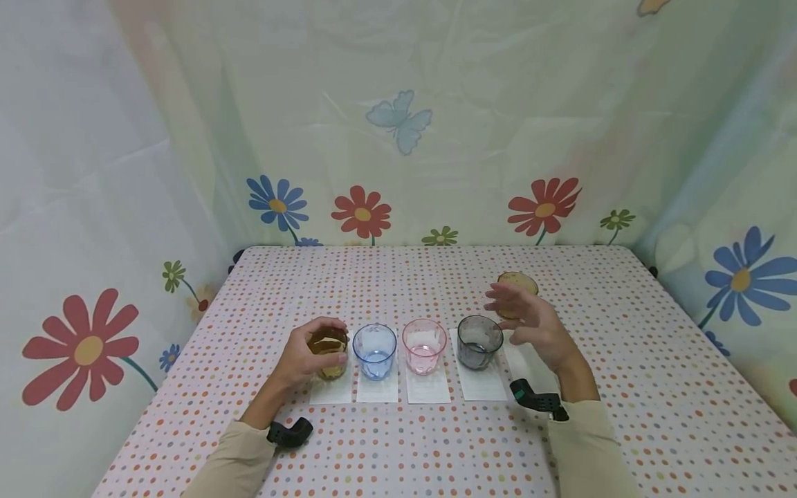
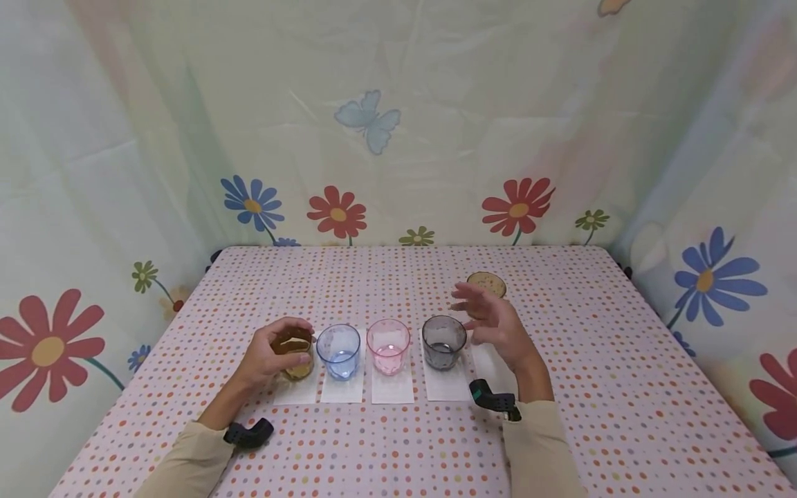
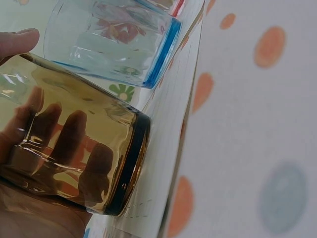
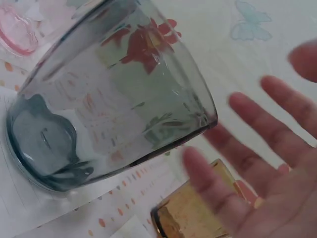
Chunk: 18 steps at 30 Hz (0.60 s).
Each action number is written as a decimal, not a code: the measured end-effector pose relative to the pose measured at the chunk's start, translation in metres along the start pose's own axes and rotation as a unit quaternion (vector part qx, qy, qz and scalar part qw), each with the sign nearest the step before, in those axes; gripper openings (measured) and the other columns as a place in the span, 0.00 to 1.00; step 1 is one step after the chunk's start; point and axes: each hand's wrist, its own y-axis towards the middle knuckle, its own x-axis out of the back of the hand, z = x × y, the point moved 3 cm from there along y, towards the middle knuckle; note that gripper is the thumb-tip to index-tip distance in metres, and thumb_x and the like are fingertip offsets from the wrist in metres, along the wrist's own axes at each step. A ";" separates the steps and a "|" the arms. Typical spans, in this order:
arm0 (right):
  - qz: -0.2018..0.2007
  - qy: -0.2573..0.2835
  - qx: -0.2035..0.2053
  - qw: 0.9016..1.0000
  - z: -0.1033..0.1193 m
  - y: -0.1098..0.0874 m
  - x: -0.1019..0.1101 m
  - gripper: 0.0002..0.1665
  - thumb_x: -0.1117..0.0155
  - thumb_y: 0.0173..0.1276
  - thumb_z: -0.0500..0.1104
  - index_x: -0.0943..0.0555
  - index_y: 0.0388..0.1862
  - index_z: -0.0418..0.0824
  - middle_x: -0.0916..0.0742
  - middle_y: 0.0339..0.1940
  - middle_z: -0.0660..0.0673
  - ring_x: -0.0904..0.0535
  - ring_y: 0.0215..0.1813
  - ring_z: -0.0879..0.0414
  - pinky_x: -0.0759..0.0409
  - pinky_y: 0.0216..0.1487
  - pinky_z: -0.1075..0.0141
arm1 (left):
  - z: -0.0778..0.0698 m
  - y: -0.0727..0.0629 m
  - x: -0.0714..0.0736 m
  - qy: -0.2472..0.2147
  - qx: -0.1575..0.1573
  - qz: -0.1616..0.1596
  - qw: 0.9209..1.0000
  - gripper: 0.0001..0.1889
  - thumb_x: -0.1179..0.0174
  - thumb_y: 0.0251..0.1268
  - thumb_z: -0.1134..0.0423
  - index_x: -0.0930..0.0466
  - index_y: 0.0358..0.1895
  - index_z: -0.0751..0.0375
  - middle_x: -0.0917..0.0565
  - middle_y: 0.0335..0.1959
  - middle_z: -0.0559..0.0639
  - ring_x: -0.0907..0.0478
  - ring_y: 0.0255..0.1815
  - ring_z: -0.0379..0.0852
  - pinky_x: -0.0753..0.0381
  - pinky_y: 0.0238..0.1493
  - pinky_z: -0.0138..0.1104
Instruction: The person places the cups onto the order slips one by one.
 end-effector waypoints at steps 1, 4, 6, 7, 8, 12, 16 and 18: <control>-0.029 -0.003 0.012 1.000 0.002 0.001 0.002 0.44 0.49 0.51 0.17 0.32 0.72 0.29 0.19 0.63 0.43 0.20 0.60 0.49 0.17 0.50 0.60 | 0.001 0.000 0.000 0.000 -0.001 0.000 1.000 0.26 0.29 0.57 0.74 0.26 0.58 0.79 0.21 0.53 0.74 0.19 0.52 0.61 0.19 0.57 0.57; -0.129 -0.024 0.033 0.991 0.004 0.003 0.006 0.38 0.49 0.55 0.16 0.30 0.68 0.26 0.18 0.58 0.40 0.21 0.53 0.50 0.20 0.44 0.70 | 0.003 0.001 0.001 0.001 -0.006 0.001 1.000 0.26 0.29 0.57 0.74 0.27 0.58 0.81 0.22 0.52 0.76 0.19 0.52 0.61 0.18 0.57 0.56; -0.198 -0.046 0.040 0.978 0.002 0.003 0.011 0.35 0.46 0.56 0.16 0.28 0.66 0.25 0.18 0.56 0.39 0.23 0.50 0.50 0.23 0.42 0.73 | 0.003 0.001 0.002 0.002 -0.007 0.002 1.000 0.26 0.29 0.57 0.74 0.27 0.58 0.81 0.21 0.52 0.75 0.19 0.52 0.61 0.17 0.56 0.54; -0.231 -0.064 0.037 0.970 0.001 0.003 0.013 0.35 0.43 0.56 0.16 0.26 0.65 0.26 0.18 0.55 0.39 0.24 0.49 0.51 0.25 0.41 0.74 | 0.003 0.002 0.002 0.003 -0.006 0.001 1.000 0.26 0.29 0.57 0.74 0.26 0.57 0.80 0.21 0.52 0.74 0.19 0.51 0.61 0.17 0.56 0.54; -0.262 -0.085 0.030 0.961 -0.002 0.004 0.015 0.35 0.41 0.57 0.17 0.26 0.65 0.27 0.18 0.55 0.39 0.26 0.48 0.51 0.27 0.41 0.74 | 0.002 0.002 0.002 0.005 -0.005 0.000 1.000 0.26 0.29 0.57 0.74 0.26 0.58 0.80 0.21 0.52 0.73 0.18 0.51 0.60 0.17 0.56 0.52; -0.335 -0.146 -0.034 0.930 -0.017 0.002 0.022 0.37 0.33 0.60 0.24 0.28 0.70 0.33 0.21 0.63 0.38 0.29 0.56 0.53 0.32 0.45 0.69 | 0.000 0.002 0.002 0.005 0.001 -0.002 1.000 0.26 0.28 0.56 0.74 0.25 0.58 0.78 0.20 0.52 0.71 0.18 0.52 0.60 0.16 0.57 0.51; -0.331 -0.137 -0.113 0.927 -0.033 0.003 0.026 0.44 0.30 0.64 0.33 0.37 0.77 0.38 0.29 0.75 0.40 0.37 0.71 0.48 0.34 0.61 0.58 | 0.001 0.001 0.002 0.002 0.004 -0.003 1.000 0.25 0.29 0.56 0.74 0.24 0.57 0.76 0.21 0.53 0.73 0.19 0.52 0.62 0.17 0.57 0.53; -0.319 -0.121 -0.138 0.930 -0.039 0.004 0.027 0.49 0.29 0.65 0.36 0.42 0.80 0.40 0.33 0.78 0.40 0.42 0.77 0.45 0.36 0.69 0.53 | 0.002 0.000 0.001 0.000 0.004 -0.003 1.000 0.24 0.29 0.56 0.74 0.24 0.57 0.75 0.21 0.53 0.75 0.19 0.52 0.63 0.18 0.57 0.54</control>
